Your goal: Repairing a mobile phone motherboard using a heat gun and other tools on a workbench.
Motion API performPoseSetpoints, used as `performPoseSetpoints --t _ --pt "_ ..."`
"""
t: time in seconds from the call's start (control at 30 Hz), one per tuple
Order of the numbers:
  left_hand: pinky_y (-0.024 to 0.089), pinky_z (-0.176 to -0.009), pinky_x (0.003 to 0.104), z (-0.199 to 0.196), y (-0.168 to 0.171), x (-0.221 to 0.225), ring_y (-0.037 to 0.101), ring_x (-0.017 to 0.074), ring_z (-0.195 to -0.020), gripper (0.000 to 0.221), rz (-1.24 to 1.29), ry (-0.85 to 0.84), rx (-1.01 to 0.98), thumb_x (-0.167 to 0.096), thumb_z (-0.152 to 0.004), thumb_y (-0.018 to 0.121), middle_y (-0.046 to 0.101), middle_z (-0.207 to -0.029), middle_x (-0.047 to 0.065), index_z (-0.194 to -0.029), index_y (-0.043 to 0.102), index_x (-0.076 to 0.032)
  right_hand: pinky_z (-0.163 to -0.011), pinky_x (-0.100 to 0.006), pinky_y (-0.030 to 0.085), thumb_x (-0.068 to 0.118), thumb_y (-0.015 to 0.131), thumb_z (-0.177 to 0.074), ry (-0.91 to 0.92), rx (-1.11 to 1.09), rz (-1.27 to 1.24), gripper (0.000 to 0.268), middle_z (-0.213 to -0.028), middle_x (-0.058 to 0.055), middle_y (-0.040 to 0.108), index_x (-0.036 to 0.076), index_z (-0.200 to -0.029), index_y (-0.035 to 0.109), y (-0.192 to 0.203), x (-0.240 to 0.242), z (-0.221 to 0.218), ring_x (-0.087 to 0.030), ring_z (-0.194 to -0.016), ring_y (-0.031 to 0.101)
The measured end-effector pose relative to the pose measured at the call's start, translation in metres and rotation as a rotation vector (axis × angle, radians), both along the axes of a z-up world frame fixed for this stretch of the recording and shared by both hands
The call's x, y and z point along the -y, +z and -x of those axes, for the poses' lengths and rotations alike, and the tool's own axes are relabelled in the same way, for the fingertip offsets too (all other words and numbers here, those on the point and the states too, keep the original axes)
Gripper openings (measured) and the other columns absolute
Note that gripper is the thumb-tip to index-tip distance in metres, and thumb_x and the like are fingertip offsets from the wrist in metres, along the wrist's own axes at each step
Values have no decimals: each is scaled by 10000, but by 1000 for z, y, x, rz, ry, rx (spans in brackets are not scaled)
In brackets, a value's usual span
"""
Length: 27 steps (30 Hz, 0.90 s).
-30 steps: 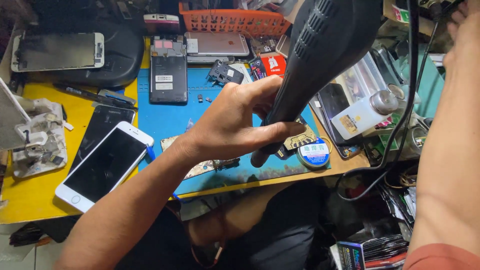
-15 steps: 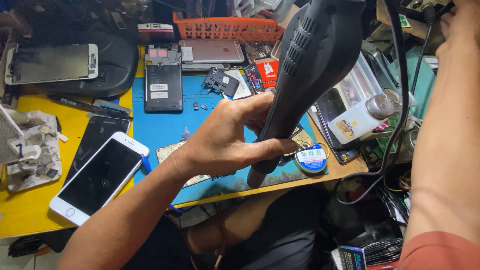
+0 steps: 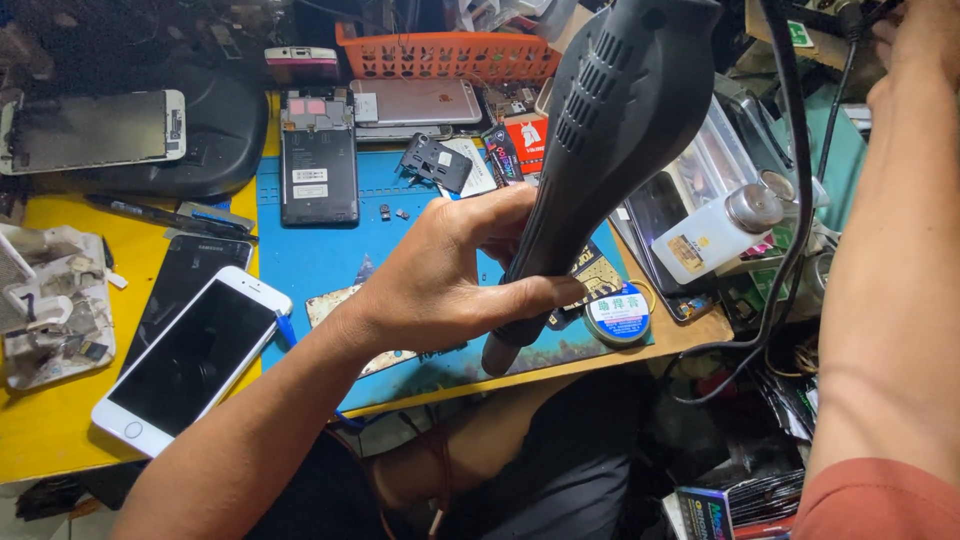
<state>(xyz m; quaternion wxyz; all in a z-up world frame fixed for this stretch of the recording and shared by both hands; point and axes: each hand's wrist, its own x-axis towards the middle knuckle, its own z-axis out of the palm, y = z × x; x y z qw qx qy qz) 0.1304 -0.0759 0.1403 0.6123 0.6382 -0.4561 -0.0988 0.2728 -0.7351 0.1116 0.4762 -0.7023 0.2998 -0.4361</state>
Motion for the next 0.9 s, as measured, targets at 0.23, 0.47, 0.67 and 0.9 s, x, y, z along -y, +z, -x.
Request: performPoseSetpoints --t 0.23,0.47,0.67,0.9 --pt "588 -710 253 -1 0 2 627 84 -717 278 -7 5 22 -274 -868 759 667 -837 -29 -1082 682 -113 -827 -198 586 517 622 -809 -25 16 57 218 -886 179 805 367 -871 767 -3 0 4 13 -791 770" --pt "594 -728 256 0 -1 2 642 82 -721 284 19 -11 35 -244 -873 769 688 -835 -24 -1102 680 -103 -762 -146 544 549 585 -844 -11 -18 49 255 -931 204 851 373 -891 763 -2 -6 8 54 -786 762" --pt "592 -730 256 0 0 2 635 88 -731 296 13 -13 33 -245 -867 764 670 -851 -24 -1115 687 -104 -768 -173 558 535 627 -857 32 28 74 237 -960 163 824 361 -957 752 -7 5 4 10 -811 740" --pt "605 -739 258 -2 1 1 692 100 -758 335 11 -13 40 -268 -881 751 701 -877 -13 -1161 670 -103 -652 -190 549 230 836 -922 48 212 64 94 -869 65 773 269 -936 751 -11 4 1 -54 -732 709"
